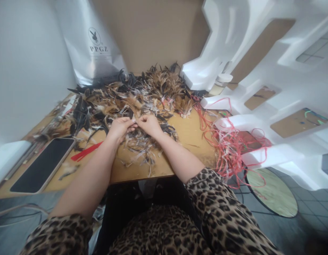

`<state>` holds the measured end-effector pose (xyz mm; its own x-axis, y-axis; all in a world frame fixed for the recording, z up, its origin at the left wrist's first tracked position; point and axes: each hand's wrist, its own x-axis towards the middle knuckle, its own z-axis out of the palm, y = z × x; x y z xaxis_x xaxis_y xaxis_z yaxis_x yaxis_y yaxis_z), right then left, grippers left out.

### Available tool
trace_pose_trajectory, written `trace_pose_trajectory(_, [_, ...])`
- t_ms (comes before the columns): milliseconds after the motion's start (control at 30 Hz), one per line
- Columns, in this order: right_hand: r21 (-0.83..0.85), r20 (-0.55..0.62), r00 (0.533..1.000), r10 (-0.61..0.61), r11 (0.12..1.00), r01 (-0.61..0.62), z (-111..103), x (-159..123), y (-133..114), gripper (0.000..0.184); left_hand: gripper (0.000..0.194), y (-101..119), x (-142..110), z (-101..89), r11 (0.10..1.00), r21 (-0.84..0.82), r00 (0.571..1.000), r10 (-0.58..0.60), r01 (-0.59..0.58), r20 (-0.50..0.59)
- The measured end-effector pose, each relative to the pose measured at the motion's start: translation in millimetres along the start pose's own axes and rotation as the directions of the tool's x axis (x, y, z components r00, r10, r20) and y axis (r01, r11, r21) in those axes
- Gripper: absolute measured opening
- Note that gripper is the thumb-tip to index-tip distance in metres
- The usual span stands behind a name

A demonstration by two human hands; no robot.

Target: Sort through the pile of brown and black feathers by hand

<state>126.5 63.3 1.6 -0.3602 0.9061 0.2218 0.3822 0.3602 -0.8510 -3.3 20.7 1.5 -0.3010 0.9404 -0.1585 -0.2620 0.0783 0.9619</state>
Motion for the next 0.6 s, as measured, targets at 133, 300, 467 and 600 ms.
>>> trace_pose_trajectory(133, [-0.121, -0.004, 0.999, -0.046, 0.992, 0.046, -1.3, -1.7, -2.3, 0.021, 0.010, 0.0, 0.2, -0.1, 0.999, -0.010, 0.999, -0.036, 0.036, 0.002])
trace_pose_trajectory(300, [-0.181, 0.013, 0.997, -0.082, 0.980, 0.083, -1.7, -2.8, -1.0, 0.019, 0.006, -2.1, 3.6, -1.9, 0.998, 0.006, 0.998, -0.060, 0.060, -0.010])
trace_pose_trajectory(467, [-0.142, 0.026, 0.996, -0.089, 0.986, 0.092, -0.3, -2.0, 0.8, 0.020, 0.015, -4.0, 5.4, -2.9, 0.999, 0.047, 1.000, -0.026, 0.026, -0.004])
trace_pose_trajectory(600, [0.050, 0.035, 0.999, 0.022, 0.998, -0.024, -0.2, 1.0, 2.6, 0.018, 0.012, -2.3, 3.2, -0.6, 1.000, 0.026, 1.000, -0.013, 0.013, 0.007])
